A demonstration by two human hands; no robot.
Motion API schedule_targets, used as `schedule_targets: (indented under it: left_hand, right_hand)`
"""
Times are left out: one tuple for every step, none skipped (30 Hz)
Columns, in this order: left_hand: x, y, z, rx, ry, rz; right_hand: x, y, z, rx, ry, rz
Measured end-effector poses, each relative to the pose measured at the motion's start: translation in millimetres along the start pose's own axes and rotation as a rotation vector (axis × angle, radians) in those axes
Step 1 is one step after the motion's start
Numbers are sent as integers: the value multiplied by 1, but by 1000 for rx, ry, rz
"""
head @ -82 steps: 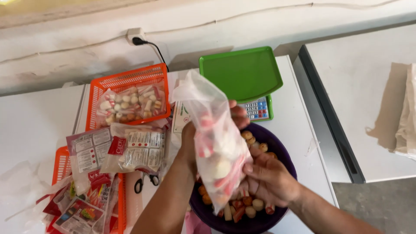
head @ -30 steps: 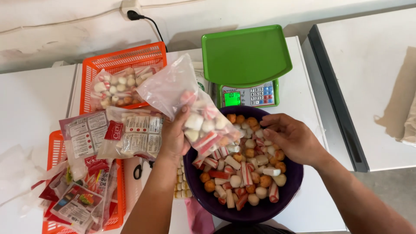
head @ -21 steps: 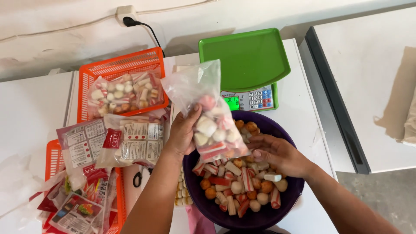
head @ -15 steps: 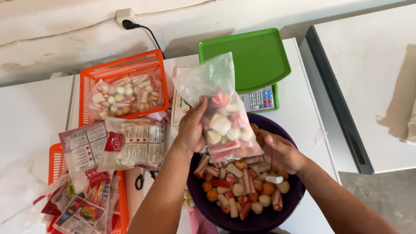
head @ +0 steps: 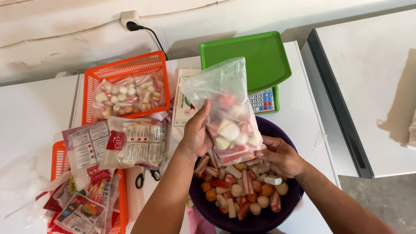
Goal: Bagging various frozen fish balls and crab sticks, weighing them on a digital scale, and sealing the plastic bag with a stapler.
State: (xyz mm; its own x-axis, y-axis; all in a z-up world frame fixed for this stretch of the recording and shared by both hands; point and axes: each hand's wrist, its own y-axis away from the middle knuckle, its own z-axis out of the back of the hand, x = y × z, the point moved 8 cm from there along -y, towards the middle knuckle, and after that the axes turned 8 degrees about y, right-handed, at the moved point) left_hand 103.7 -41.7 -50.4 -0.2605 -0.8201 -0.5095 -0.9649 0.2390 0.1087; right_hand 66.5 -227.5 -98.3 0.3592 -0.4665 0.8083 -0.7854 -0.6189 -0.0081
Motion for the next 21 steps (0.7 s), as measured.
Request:
schedule_targets:
  left_hand:
    - [-2, 2, -4, 0, -1, -2]
    - [-5, 3, -10, 31, -15, -9]
    - [-8, 5, -17, 62, -29, -16]
    - [-7, 6, -18, 60, -29, -18]
    - [-7, 6, -21, 71, -31, -35]
    - [-8, 6, -25, 86, -32, -52]
    - [-8, 6, -31, 89, -34, -55]
    - [-10, 8, -40, 138, -51, -67]
    - [-11, 10, -49, 188, -68, -79]
    - [-12, 13, -51, 187, -69, -79]
    - [-14, 17, -56, 234, -140, -105]
    - [-16, 19, -62, 284, -212, -130]
    - [-16, 19, -66, 285, -214, -131]
    - [-21, 21, -75, 333, -322, -215]
    - [-24, 24, -83, 380, -430, -300]
    - [-24, 27, -86, 382, -430, -302]
    - [-27, 30, -85, 326, -444, -335]
    - [-31, 32, -83, 268, -458, -370]
    - [-29, 31, -92, 268, -457, -374]
    - [-36, 33, -97, 176, -493, -483]
    - [-43, 37, -102, 84, -527, -593]
  right_hand:
    - [-1, 0, 0, 2, 0, 0]
    - [-2, -1, 1, -8, -33, -4]
    - [-3, -1, 2, -17, -67, -8]
    - [-4, -2, 4, -15, -68, -10]
    - [-6, -2, 7, -32, -93, -28]
    - [-6, -4, 11, -48, -114, -44]
    - [6, -6, 0, -45, -112, -42]
    - [15, -8, -11, -39, -154, -60]
    - [24, -10, -23, -34, -195, -78]
    - [16, -9, -10, -33, -197, -78]
    - [6, -9, 0, -6, -268, -91]
    - [-3, -9, 11, 20, -337, -101]
    - [2, -7, 14, 22, -337, -100]
    - [3, -8, 12, 33, -341, -98]
    - [0, -10, 5, 45, -345, -96]
    - [2, -10, 2, 55, -347, -95]
    - [4, -10, -2, 65, -350, -94]
    - [5, -11, -6, 76, -351, -94]
    - [7, -12, -11, 88, -353, -95]
    - [8, -12, -16, 99, -356, -96]
    - [9, -12, -21, 110, -360, -96]
